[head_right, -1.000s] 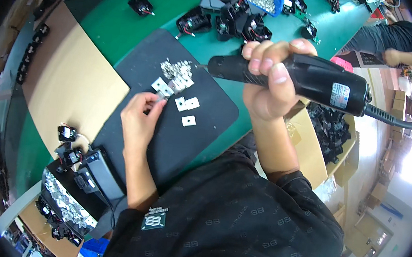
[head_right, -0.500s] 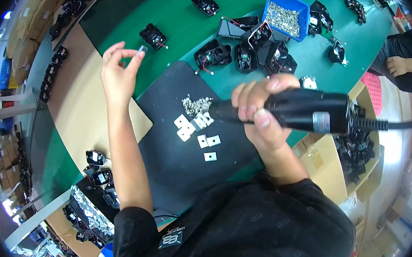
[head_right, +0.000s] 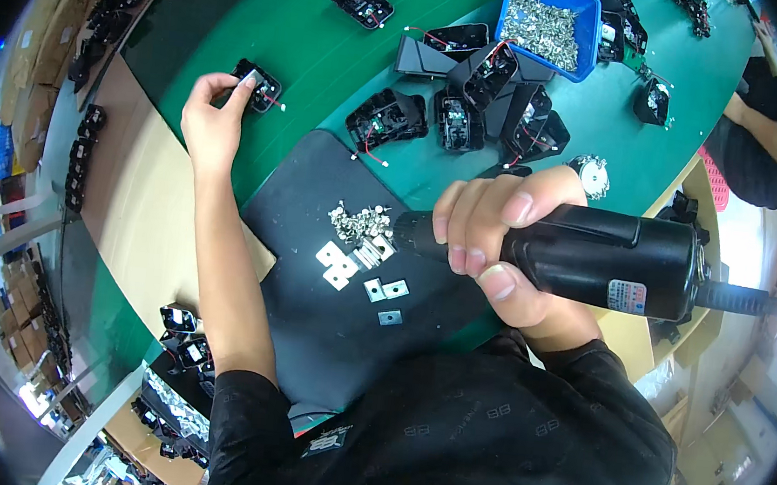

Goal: The person uses a cordless electric screwdriver to fasten screws into small black electronic devices on a green workbench. They repeatedly pick up screws, align them with the screwdriver bit, and drive them into the devices, then place the finished units aside. The workspace contains piles of screws, metal brackets, and other electronic components.

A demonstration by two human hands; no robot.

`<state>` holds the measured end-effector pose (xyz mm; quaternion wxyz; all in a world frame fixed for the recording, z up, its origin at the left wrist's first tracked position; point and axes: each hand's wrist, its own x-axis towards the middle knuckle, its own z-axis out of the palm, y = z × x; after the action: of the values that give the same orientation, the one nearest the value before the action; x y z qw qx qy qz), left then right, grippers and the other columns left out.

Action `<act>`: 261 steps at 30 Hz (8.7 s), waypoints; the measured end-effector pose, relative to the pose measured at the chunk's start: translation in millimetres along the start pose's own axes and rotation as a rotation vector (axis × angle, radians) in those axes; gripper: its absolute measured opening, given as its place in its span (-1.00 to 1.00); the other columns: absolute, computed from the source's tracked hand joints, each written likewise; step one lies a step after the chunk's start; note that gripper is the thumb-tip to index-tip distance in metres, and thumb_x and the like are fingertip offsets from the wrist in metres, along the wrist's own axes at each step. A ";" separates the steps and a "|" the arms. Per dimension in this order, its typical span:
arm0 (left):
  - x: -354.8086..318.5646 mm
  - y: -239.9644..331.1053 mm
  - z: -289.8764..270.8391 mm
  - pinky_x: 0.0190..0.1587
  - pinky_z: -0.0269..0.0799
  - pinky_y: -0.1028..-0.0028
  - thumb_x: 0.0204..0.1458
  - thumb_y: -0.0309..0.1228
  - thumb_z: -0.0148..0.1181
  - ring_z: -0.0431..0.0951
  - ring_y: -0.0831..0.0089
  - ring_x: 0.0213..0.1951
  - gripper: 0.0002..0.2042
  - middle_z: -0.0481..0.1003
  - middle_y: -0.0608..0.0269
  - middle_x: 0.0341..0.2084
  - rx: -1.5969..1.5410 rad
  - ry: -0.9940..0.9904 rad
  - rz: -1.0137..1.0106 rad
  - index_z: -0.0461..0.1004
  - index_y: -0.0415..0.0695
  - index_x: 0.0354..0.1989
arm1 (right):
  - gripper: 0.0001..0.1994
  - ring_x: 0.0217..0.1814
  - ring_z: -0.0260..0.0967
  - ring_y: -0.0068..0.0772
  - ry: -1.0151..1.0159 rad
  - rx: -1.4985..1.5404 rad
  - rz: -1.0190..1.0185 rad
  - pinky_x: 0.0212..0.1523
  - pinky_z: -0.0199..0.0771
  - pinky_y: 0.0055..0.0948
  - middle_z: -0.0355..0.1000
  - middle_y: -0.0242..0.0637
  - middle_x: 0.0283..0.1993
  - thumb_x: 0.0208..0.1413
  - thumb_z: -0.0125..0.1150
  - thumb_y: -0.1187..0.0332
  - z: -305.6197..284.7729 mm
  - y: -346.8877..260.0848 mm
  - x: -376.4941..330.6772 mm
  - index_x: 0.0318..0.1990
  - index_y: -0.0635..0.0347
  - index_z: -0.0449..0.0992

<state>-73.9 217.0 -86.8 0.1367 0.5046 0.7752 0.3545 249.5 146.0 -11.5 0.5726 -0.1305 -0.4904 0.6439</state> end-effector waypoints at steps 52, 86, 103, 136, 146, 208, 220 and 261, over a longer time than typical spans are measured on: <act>-244.9 19.8 -80.8 -0.17 0.14 0.37 -0.42 -0.27 0.51 0.48 0.44 -0.34 -0.76 0.51 0.43 -0.58 -0.043 0.099 0.368 0.59 -0.04 -0.57 | -0.62 -0.33 0.29 -0.64 -0.357 0.388 0.186 -0.15 0.22 -0.51 0.32 -0.55 -0.39 0.08 0.23 0.36 80.6 27.1 1.5 0.06 -0.06 0.30; -250.6 -16.9 -71.7 -0.19 0.38 0.28 -0.57 -0.24 0.52 0.47 0.16 -0.24 -0.32 0.50 0.14 -0.23 -0.032 -0.024 0.210 0.52 -0.19 -0.10 | -0.66 -0.43 0.32 -0.49 -0.508 0.015 0.125 -0.28 0.37 -0.38 0.33 -0.44 -0.40 0.03 0.24 0.51 103.4 69.5 -13.2 -0.13 -0.02 0.23; -239.8 7.0 -106.1 0.05 0.17 0.22 -0.44 -0.16 0.53 0.46 0.22 -0.10 -0.26 0.50 0.17 -0.17 0.290 -0.179 0.170 0.43 -0.12 0.04 | -0.64 -0.32 0.26 -0.59 -0.383 0.223 0.086 -0.17 0.22 -0.45 0.31 -0.54 -0.36 0.08 0.22 0.38 82.6 32.4 7.6 0.04 -0.15 0.33; -230.7 28.4 -64.5 -0.23 0.42 0.29 -0.21 -0.46 0.42 0.49 0.19 -0.31 -0.72 0.47 0.16 -0.37 0.115 -0.372 0.237 0.51 -0.20 -0.30 | -0.55 -0.41 0.32 -0.45 -0.062 0.094 -0.070 -0.21 0.41 -0.25 0.28 -0.40 -0.45 0.06 0.21 0.41 40.7 42.5 8.5 0.07 0.03 0.16; -216.9 12.5 -60.3 -0.41 0.46 0.53 -0.06 -0.50 0.41 0.55 0.54 -0.51 -0.81 0.59 0.20 -0.48 -0.163 -0.085 -0.235 0.53 -0.26 -0.31 | -0.52 -0.39 0.36 -0.45 -0.288 0.027 -0.182 -0.08 0.33 -0.24 0.37 -0.44 -0.40 0.04 0.29 0.52 17.9 50.1 9.5 0.07 -0.01 0.23; -247.9 35.3 -73.6 -0.23 0.23 0.43 -0.36 -0.45 0.47 0.50 0.41 -0.38 -0.70 0.58 0.35 -0.49 -0.078 0.169 0.433 0.65 -0.11 -0.34 | -0.63 -0.37 0.32 -0.65 -0.095 0.402 0.105 0.00 0.14 -0.47 0.36 -0.61 -0.44 -0.02 0.35 0.39 81.0 6.8 -18.1 -0.04 -0.18 0.41; -272.2 27.5 -58.6 -0.30 0.32 0.39 -0.28 -0.54 0.47 0.57 0.34 -0.44 -0.75 0.62 0.17 -0.47 -0.509 0.310 0.326 0.58 -0.23 -0.36 | -0.65 -0.37 0.34 -0.71 -0.136 0.521 0.118 0.03 0.18 -0.49 0.39 -0.63 -0.43 0.00 0.32 0.37 86.1 9.5 -20.1 -0.05 -0.15 0.41; -275.8 17.7 -70.6 -0.31 0.31 0.41 -0.37 -0.49 0.51 0.55 0.37 -0.43 -0.71 0.61 0.27 -0.48 -0.239 0.268 0.443 0.58 -0.19 -0.40 | -0.62 -0.24 0.35 -0.59 -0.352 0.424 0.200 0.01 0.14 -0.40 0.38 -0.53 -0.34 0.09 0.25 0.36 82.8 15.9 -20.2 0.06 -0.13 0.32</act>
<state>23.1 -50.3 -64.6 0.0108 0.5906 0.6099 0.5283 185.7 90.7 8.2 0.4269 0.0580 -0.4212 0.7981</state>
